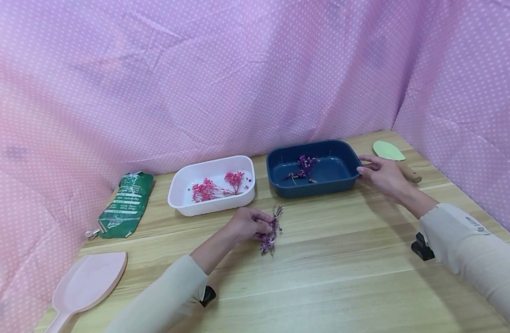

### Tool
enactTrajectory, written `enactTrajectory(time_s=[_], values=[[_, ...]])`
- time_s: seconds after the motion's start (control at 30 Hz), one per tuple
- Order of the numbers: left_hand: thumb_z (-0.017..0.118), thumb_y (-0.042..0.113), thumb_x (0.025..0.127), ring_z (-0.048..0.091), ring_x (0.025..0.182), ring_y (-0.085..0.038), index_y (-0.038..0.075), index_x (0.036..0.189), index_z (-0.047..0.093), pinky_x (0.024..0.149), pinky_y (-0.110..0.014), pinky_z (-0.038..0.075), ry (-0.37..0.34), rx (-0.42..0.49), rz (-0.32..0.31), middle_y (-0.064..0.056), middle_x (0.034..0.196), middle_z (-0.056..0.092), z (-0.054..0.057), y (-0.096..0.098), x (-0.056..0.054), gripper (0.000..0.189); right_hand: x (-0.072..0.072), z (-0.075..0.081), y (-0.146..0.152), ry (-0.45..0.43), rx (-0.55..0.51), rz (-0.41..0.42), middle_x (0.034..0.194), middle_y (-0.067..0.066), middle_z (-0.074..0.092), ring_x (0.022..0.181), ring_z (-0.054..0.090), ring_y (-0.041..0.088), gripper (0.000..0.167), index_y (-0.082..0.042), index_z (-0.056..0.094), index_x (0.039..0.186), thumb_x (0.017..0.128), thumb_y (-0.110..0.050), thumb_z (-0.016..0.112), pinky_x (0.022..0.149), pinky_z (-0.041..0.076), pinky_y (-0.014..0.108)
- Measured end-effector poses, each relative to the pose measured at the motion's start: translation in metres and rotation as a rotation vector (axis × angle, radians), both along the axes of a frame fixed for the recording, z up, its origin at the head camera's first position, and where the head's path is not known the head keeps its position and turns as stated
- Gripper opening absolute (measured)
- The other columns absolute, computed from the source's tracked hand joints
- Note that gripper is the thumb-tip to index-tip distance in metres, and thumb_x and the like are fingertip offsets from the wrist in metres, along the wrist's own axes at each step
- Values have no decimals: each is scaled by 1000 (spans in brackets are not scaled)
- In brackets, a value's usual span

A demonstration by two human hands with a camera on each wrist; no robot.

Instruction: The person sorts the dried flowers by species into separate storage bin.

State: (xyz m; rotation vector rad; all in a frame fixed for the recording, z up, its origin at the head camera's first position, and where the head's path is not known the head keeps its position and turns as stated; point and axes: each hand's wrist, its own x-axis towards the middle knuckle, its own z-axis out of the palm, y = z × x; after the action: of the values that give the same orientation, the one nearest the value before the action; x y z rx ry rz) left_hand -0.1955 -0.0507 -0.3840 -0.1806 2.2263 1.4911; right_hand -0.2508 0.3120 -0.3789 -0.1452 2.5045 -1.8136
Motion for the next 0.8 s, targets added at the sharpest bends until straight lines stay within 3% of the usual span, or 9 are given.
enactTrajectory(time_s=[0.13,0.37,0.6,0.8], values=[[71,-6,81,66,76,-14,5,98,73,69,-29,58,1,48,-7,-7,84,70,2,-6,4,21,0,0,0,1,-13,-6,94,-25,62,84,64,-4,56,9,32,143,98,-14,56,77,54,18],[70,-3,83,65,83,-14,5,104,73,75,-33,58,32,141,-41,-7,97,70,18,-14,3,23,0,-1,-1,10,-56,-20,92,-21,65,83,64,-5,36,-14,50,131,96,-10,58,76,53,16],[69,-3,85,66,89,-16,2,109,71,81,-36,57,54,271,-35,-10,104,70,44,-8,-9,25,-1,-2,0,6,-47,-14,92,-22,65,83,63,-6,38,-10,47,133,97,-9,56,76,53,15],[67,-3,87,67,89,-18,-1,112,69,82,-36,57,30,360,-10,-12,108,68,54,5,-25,26,-2,-2,0,-2,-48,-13,93,-23,64,84,63,-5,40,-8,45,135,97,-10,56,76,53,16]])
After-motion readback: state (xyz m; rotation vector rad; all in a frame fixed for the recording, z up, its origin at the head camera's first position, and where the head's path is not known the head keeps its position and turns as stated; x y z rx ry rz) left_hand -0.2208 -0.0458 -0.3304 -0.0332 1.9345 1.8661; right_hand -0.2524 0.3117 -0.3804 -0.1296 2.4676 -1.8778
